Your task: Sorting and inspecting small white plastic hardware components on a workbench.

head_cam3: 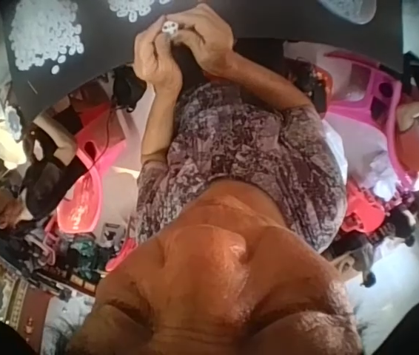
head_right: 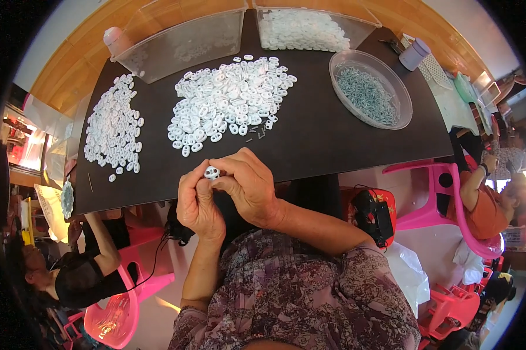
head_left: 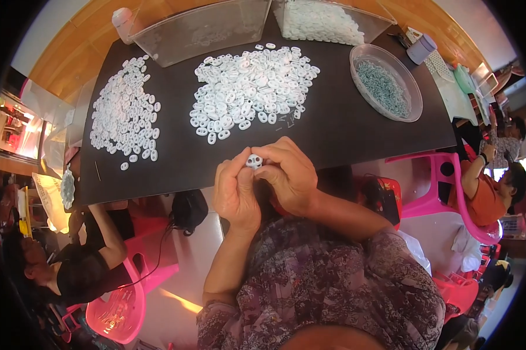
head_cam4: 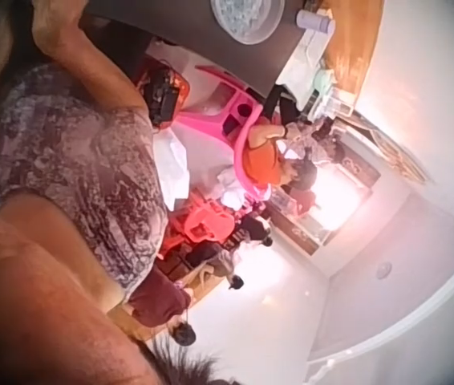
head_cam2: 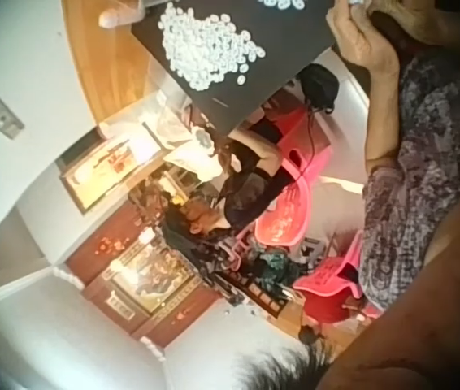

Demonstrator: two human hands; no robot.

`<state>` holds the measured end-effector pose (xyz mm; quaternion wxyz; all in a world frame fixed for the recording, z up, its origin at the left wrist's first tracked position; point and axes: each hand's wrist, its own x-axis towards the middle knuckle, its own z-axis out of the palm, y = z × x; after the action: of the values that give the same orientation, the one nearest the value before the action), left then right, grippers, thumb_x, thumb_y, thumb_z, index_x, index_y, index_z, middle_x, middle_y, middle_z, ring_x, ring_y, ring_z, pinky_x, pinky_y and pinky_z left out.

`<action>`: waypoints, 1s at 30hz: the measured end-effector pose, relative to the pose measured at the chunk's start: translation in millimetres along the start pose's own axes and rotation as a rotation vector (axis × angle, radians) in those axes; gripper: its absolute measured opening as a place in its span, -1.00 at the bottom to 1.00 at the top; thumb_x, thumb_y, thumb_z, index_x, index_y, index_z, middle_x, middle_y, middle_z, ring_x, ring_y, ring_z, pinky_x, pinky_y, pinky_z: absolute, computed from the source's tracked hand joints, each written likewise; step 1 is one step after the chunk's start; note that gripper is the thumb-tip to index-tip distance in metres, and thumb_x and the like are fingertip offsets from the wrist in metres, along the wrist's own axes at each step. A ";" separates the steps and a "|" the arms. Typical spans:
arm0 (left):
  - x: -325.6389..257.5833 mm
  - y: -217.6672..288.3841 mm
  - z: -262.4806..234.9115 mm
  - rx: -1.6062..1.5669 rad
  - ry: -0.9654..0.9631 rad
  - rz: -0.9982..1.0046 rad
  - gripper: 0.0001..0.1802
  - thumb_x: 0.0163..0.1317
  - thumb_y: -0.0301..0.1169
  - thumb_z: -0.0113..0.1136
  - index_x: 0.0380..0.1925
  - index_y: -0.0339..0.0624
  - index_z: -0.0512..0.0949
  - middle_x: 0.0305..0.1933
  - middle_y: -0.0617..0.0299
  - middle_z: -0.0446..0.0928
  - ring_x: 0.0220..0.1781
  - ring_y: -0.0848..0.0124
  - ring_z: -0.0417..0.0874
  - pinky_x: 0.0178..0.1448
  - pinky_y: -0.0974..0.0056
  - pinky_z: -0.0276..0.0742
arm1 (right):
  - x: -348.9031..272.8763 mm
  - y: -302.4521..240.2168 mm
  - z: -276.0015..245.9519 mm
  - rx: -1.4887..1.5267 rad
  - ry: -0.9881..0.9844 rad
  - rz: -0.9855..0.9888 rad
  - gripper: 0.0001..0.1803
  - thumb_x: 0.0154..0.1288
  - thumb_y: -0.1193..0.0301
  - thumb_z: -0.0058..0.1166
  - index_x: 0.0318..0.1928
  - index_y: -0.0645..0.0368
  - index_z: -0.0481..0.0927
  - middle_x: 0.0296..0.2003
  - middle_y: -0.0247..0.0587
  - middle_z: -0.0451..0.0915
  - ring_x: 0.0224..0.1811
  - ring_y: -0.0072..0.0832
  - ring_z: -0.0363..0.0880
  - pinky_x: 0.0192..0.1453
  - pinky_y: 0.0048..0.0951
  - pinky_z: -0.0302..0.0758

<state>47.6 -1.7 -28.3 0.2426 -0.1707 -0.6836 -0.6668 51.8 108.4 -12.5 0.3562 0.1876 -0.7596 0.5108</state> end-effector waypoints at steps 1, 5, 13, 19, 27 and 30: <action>-2.3 -1.7 1.2 -0.002 0.000 0.000 -0.72 0.31 -0.38 0.06 -0.11 -0.40 0.53 -0.33 0.30 0.42 -0.38 0.58 0.39 -0.31 0.51 0.35 | -2.0 -0.7 1.8 -0.001 0.000 -0.001 -0.68 0.00 0.60 0.20 -0.15 0.31 0.52 -0.39 -0.21 0.54 -0.44 -0.42 0.43 -0.40 -0.50 0.40; -12.1 -3.7 5.1 0.027 0.084 0.034 -0.69 0.34 -0.31 0.01 -0.12 -0.37 0.51 -0.33 0.33 0.36 -0.39 0.61 0.35 -0.35 0.52 0.31 | -8.9 -0.5 7.5 0.010 0.016 -0.036 -0.67 0.01 0.61 0.19 -0.15 0.33 0.49 -0.40 -0.17 0.52 -0.45 -0.38 0.44 -0.41 -0.47 0.41; -10.0 -2.1 11.0 0.002 0.148 0.009 -0.73 0.37 -0.33 -0.03 -0.17 -0.36 0.48 -0.35 0.34 0.33 -0.40 0.62 0.30 -0.36 0.53 0.26 | -4.2 6.6 14.6 -0.028 0.058 -0.167 -0.69 -0.02 0.63 0.18 -0.19 0.31 0.48 -0.44 -0.16 0.48 -0.51 -0.34 0.41 -0.49 -0.41 0.36; -3.4 -6.7 11.8 0.107 0.166 0.117 -0.85 0.31 -0.54 -0.04 -0.21 -0.39 0.49 -0.44 0.14 0.39 -0.47 0.38 0.40 -0.39 0.33 0.35 | -2.8 12.3 12.5 -0.038 0.022 -0.180 -0.76 0.13 0.61 0.10 -0.15 0.32 0.47 -0.43 -0.11 0.52 -0.51 -0.32 0.43 -0.45 -0.40 0.38; -20.7 23.5 -1.9 -0.093 -0.061 -0.256 -0.65 0.36 -0.47 -0.12 0.11 -0.37 0.32 -0.16 0.13 0.53 -0.33 0.51 0.51 -0.29 0.47 0.42 | 17.0 15.8 -23.2 -0.016 -0.034 0.047 -0.87 0.04 0.63 0.17 -0.35 0.25 0.55 -0.42 -0.18 0.54 -0.42 -0.30 0.50 -0.34 -0.38 0.42; -34.1 32.0 -13.6 -0.130 -0.265 -0.390 -0.71 0.28 -0.51 0.02 0.00 -0.32 0.44 -0.25 0.13 0.56 -0.33 0.46 0.54 -0.31 0.43 0.44 | 42.8 17.9 -56.7 -0.133 0.034 0.195 -0.92 0.11 0.59 0.10 -0.33 0.25 0.56 -0.43 -0.16 0.54 -0.39 -0.35 0.53 -0.30 -0.42 0.45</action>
<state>94.9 -10.5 -20.9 0.0062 -0.1366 -0.6852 -0.7154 31.1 170.6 20.1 0.3292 0.0800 -0.8004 0.4945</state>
